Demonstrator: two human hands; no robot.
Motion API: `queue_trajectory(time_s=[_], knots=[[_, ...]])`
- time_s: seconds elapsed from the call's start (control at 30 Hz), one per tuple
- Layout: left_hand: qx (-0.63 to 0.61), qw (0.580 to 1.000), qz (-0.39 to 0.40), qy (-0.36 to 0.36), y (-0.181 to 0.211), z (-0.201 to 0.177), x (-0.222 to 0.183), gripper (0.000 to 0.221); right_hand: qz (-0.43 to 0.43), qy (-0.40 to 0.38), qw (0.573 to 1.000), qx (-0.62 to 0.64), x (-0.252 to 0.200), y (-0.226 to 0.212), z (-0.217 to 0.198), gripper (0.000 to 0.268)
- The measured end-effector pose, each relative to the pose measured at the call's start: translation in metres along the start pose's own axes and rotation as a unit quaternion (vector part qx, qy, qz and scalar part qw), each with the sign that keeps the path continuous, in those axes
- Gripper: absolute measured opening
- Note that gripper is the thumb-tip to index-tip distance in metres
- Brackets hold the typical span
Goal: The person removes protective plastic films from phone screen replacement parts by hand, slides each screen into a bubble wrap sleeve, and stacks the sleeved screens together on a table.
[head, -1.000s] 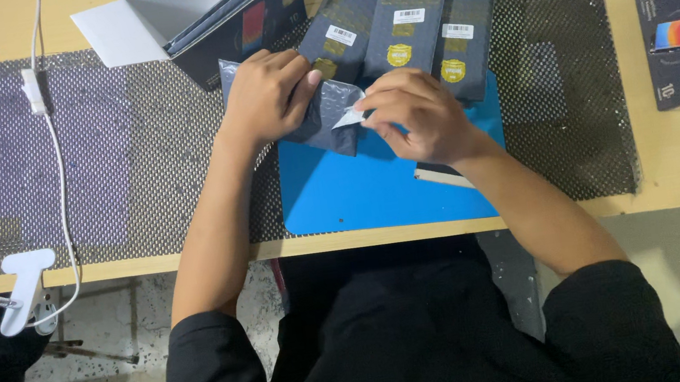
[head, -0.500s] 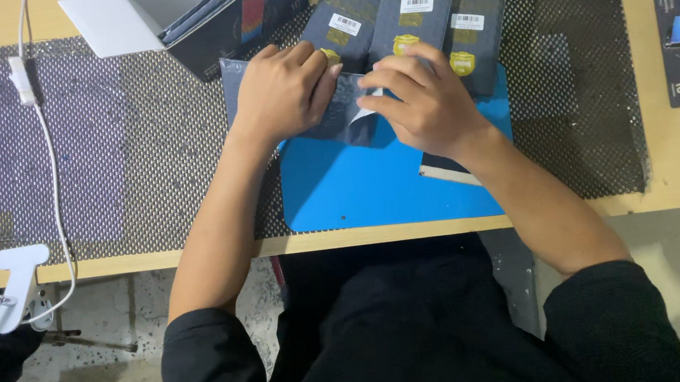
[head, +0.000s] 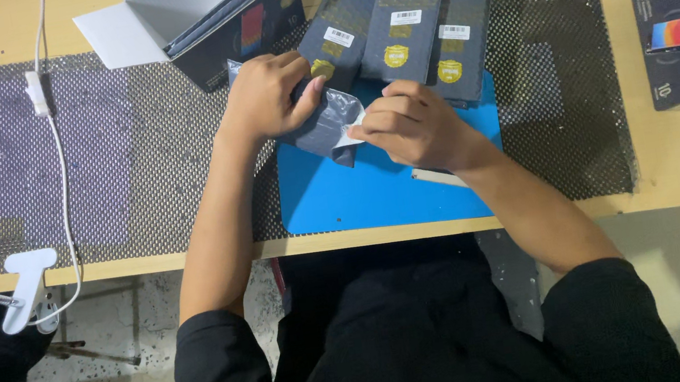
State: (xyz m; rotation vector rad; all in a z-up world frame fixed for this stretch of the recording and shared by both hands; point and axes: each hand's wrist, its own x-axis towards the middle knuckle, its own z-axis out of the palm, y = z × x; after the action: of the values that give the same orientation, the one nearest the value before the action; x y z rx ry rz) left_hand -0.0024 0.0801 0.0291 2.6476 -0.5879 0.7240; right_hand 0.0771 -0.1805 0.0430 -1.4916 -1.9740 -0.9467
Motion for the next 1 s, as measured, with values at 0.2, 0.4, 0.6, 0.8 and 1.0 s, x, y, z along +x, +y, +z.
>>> queue_trajectory(time_s=[0.2,0.4,0.6,0.8,1.0], knots=[[-0.006,1.0,-0.001,-0.004,0.0,-0.006,-0.002,0.045,-0.012,0.011,1.0,0.011,0.002,-0.002,0.002,0.01],[0.003,1.0,-0.002,-0.005,-0.005,-0.004,-0.01,0.045,-0.003,0.003,1.0,0.022,0.004,-0.007,-0.001,0.007],[0.063,0.998,-0.028,0.004,-0.01,0.004,-0.013,0.042,0.01,0.026,0.999,0.033,0.005,0.005,-0.004,0.007],[0.217,0.97,-0.108,0.017,-0.012,0.013,-0.014,0.044,0.071,0.094,0.993,0.017,0.01,0.019,-0.031,0.02],[0.227,0.96,-0.165,-0.019,0.032,0.024,0.0,0.033,0.065,-0.1,0.989,-0.086,0.005,0.005,0.004,0.024]])
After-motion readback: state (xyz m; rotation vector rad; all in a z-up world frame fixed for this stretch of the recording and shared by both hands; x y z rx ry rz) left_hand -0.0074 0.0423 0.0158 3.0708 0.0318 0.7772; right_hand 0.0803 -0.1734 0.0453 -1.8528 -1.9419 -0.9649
